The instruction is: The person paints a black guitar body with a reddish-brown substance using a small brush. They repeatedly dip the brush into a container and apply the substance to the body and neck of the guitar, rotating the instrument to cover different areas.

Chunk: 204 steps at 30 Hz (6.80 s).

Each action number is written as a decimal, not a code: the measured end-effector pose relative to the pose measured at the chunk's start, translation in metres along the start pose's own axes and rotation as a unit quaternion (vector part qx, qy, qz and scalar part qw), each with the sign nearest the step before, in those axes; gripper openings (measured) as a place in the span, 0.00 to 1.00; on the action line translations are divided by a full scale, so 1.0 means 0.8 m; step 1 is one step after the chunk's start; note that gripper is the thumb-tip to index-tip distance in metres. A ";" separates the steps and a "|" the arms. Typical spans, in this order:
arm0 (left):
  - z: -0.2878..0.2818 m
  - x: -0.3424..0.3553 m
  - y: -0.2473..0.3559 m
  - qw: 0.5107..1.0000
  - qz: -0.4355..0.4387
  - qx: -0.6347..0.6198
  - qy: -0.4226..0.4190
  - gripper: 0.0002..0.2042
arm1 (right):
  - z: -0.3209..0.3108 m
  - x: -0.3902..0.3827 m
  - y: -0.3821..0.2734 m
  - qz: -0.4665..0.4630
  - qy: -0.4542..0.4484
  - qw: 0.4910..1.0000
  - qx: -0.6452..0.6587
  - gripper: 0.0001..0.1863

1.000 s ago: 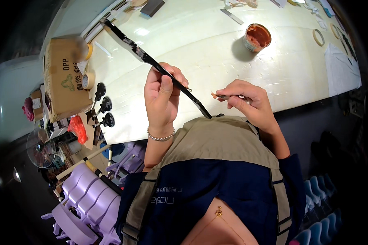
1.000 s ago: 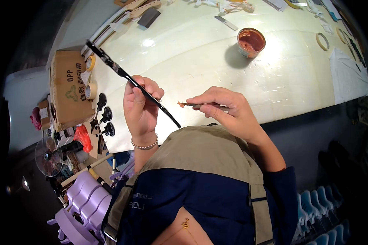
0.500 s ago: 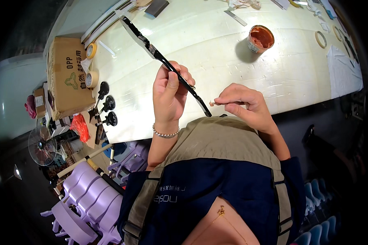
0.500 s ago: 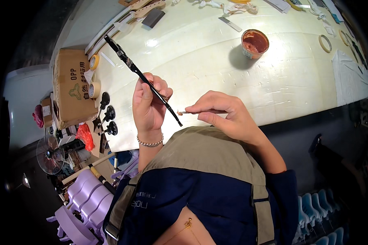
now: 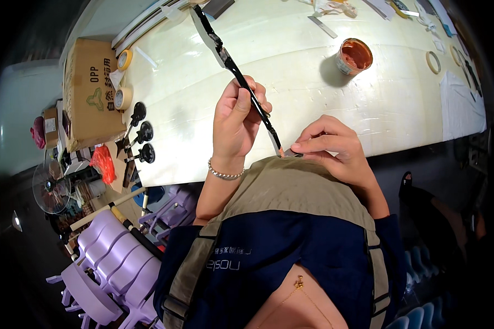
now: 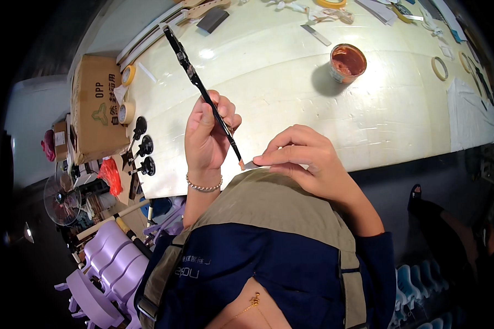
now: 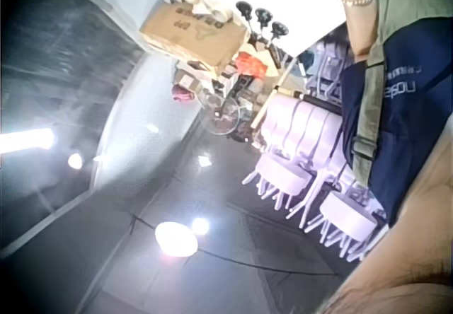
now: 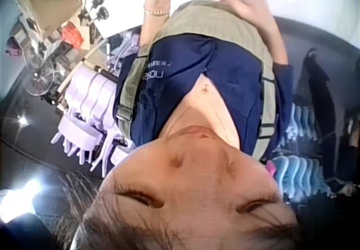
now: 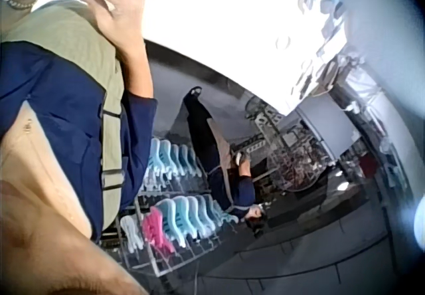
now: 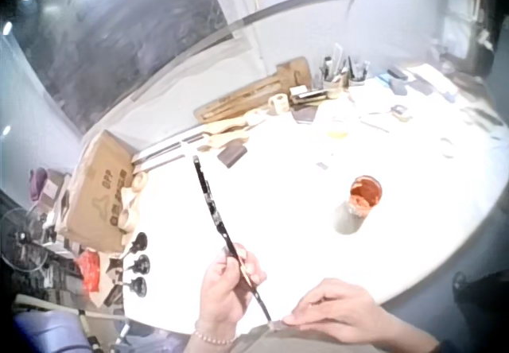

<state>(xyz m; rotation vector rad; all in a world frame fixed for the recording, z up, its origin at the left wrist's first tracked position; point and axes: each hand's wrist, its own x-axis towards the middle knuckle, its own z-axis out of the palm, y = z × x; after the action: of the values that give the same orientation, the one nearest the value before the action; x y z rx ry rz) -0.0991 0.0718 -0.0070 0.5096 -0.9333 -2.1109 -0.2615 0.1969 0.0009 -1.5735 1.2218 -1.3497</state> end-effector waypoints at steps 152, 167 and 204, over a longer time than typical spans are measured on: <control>0.026 0.011 0.008 0.999 0.014 0.019 -0.032 0.08 | -0.008 0.024 -0.021 -0.085 0.109 0.980 -0.144 0.16; 0.020 0.013 0.007 0.998 0.023 0.010 -0.066 0.08 | -0.009 0.025 -0.016 0.056 0.051 0.997 0.027 0.15; 0.020 0.013 0.008 0.999 0.022 0.008 -0.048 0.08 | -0.013 0.028 -0.019 -0.137 0.087 0.956 -0.246 0.14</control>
<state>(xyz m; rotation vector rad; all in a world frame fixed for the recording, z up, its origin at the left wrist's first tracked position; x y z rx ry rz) -0.1122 0.0683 0.0078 0.3945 -1.0083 -2.1055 -0.2688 0.1803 0.0238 -2.0663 1.5826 -1.4526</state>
